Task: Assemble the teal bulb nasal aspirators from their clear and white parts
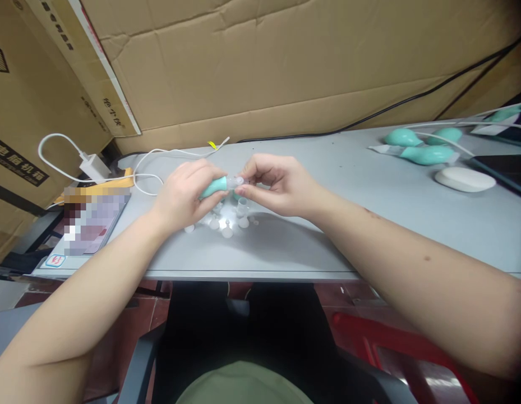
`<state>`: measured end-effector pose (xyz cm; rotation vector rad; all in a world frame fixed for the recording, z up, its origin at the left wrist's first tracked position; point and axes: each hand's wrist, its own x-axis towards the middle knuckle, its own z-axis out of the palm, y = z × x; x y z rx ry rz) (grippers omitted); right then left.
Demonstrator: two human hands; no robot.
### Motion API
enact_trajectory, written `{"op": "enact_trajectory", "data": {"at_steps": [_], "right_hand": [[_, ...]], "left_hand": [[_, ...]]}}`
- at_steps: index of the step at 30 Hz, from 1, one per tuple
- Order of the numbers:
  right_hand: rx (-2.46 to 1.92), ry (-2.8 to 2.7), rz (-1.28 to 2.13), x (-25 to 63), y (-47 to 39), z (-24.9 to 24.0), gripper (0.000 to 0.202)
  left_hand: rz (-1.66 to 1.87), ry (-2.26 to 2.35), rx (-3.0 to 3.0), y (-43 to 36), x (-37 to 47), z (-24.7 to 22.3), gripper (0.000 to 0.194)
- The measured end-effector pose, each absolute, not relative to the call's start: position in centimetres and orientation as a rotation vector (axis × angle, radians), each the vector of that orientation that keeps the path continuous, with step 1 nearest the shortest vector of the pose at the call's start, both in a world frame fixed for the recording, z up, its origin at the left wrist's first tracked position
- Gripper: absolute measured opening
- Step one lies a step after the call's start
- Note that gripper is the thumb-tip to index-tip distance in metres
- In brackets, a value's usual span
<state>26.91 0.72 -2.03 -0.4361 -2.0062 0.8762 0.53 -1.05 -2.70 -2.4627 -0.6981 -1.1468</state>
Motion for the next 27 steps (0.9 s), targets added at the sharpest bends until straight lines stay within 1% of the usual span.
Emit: {"op": "enact_trajectory", "data": {"at_steps": [6, 13, 18, 21, 27], "right_hand": [[-0.414, -2.021, 0.899, 27.09, 1.02, -2.15, 0.041], [-0.432, -2.044, 0.890, 27.15, 1.10, -2.08, 0.045], [-0.426, -2.103, 0.847, 27.49, 1.39, -2.19, 0.031], [-0.435, -2.137, 0.833, 27.64, 1.53, -2.23, 0.027], [-0.428, -2.142, 0.807, 27.39, 1.33, -2.26, 0.024]], "left_hand": [[-1.176, -0.581, -2.503, -1.07, 0.52, -2.41, 0.018], [-1.159, -0.576, -2.488, -1.07, 0.47, -2.37, 0.018], [-1.091, -0.601, -2.494, -1.07, 0.32, -2.42, 0.024], [-1.068, -0.609, -2.501, -1.06, 0.29, -2.52, 0.030], [-1.077, -0.540, -2.514, -1.03, 0.41, -2.55, 0.022]]}}
